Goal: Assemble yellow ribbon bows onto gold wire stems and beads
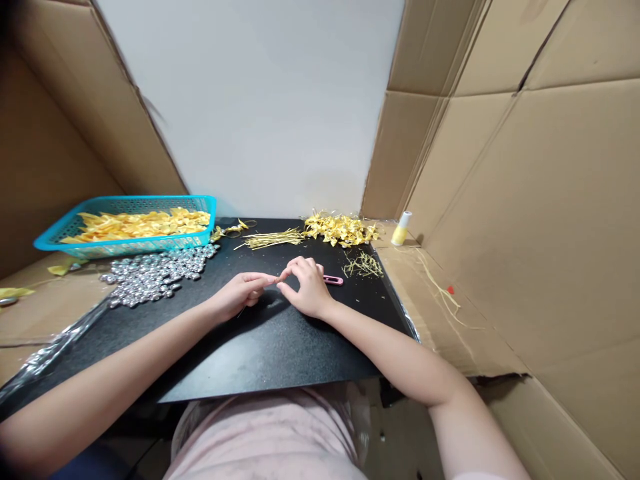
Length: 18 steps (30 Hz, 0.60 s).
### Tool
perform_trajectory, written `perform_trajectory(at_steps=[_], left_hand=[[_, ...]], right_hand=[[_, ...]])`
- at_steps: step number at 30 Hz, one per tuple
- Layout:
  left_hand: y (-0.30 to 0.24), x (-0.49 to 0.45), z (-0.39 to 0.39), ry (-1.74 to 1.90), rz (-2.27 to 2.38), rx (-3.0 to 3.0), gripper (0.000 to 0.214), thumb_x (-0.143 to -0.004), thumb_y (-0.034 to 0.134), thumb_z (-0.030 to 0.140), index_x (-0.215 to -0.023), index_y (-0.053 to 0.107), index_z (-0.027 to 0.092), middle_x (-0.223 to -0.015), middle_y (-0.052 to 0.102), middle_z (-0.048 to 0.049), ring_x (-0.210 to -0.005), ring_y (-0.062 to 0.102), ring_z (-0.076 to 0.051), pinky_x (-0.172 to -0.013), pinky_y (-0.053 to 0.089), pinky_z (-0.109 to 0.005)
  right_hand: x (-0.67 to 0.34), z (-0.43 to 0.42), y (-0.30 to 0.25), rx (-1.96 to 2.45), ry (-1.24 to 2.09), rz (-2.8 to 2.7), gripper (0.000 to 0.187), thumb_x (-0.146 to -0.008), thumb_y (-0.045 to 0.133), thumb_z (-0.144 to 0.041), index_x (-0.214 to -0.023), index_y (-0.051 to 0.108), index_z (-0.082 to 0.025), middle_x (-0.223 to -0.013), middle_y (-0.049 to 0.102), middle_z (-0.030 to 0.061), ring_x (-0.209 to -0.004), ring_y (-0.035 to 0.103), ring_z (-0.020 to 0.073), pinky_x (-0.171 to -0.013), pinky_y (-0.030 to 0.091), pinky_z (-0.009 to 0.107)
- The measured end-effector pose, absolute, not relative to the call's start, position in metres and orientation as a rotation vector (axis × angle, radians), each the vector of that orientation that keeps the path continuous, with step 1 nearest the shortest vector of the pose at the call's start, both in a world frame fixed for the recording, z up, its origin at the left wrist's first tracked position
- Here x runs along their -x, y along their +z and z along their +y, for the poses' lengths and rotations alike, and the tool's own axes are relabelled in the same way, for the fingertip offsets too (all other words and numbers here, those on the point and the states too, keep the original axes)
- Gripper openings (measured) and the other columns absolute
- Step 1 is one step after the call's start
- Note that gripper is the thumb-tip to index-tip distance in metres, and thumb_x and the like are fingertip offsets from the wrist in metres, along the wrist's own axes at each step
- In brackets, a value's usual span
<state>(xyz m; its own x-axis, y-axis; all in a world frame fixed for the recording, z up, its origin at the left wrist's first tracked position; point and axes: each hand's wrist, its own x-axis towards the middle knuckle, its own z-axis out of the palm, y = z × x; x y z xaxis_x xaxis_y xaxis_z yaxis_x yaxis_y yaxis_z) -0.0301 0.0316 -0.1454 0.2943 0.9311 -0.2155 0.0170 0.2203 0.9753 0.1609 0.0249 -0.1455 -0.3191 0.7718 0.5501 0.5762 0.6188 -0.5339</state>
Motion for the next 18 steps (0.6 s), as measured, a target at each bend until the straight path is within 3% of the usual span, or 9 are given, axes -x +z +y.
perform_trajectory(at_steps=[10, 16, 18], left_hand=[[-0.143, 0.03, 0.031, 0.847, 1.05, -1.107, 0.043, -0.054, 0.081, 0.043, -0.08, 0.071, 0.011, -0.043, 0.022, 0.0114, -0.043, 0.014, -0.003, -0.043, 0.007, -0.021], [-0.142, 0.03, 0.03, 0.83, 1.117, -1.161, 0.039, -0.054, 0.08, 0.043, -0.073, 0.068, 0.012, -0.041, 0.025, 0.0113, -0.042, 0.016, -0.003, -0.042, 0.01, -0.019], [-0.139, 0.031, 0.028, 0.804, 1.094, -1.212, 0.037, -0.055, 0.08, 0.043, -0.07, 0.068, 0.012, -0.045, 0.035, 0.0083, -0.044, 0.026, -0.003, -0.043, 0.019, -0.018]], right_hand=[[-0.167, 0.043, -0.154, 0.9, 0.973, -1.9, 0.012, -0.079, 0.062, -0.027, -0.082, 0.07, -0.019, -0.085, 0.069, 0.0026, -0.081, 0.061, 0.017, -0.079, 0.044, 0.031], [-0.165, 0.038, -0.151, 0.852, 0.91, -1.943, 0.015, -0.081, 0.061, -0.029, -0.075, 0.068, -0.017, -0.077, 0.069, 0.0024, -0.075, 0.062, 0.0167, -0.075, 0.046, 0.03], [-0.168, 0.038, -0.148, 0.834, 0.787, -1.997, 0.013, -0.082, 0.06, -0.025, -0.073, 0.067, -0.017, -0.076, 0.068, 0.0028, -0.074, 0.061, 0.0161, -0.074, 0.045, 0.03]])
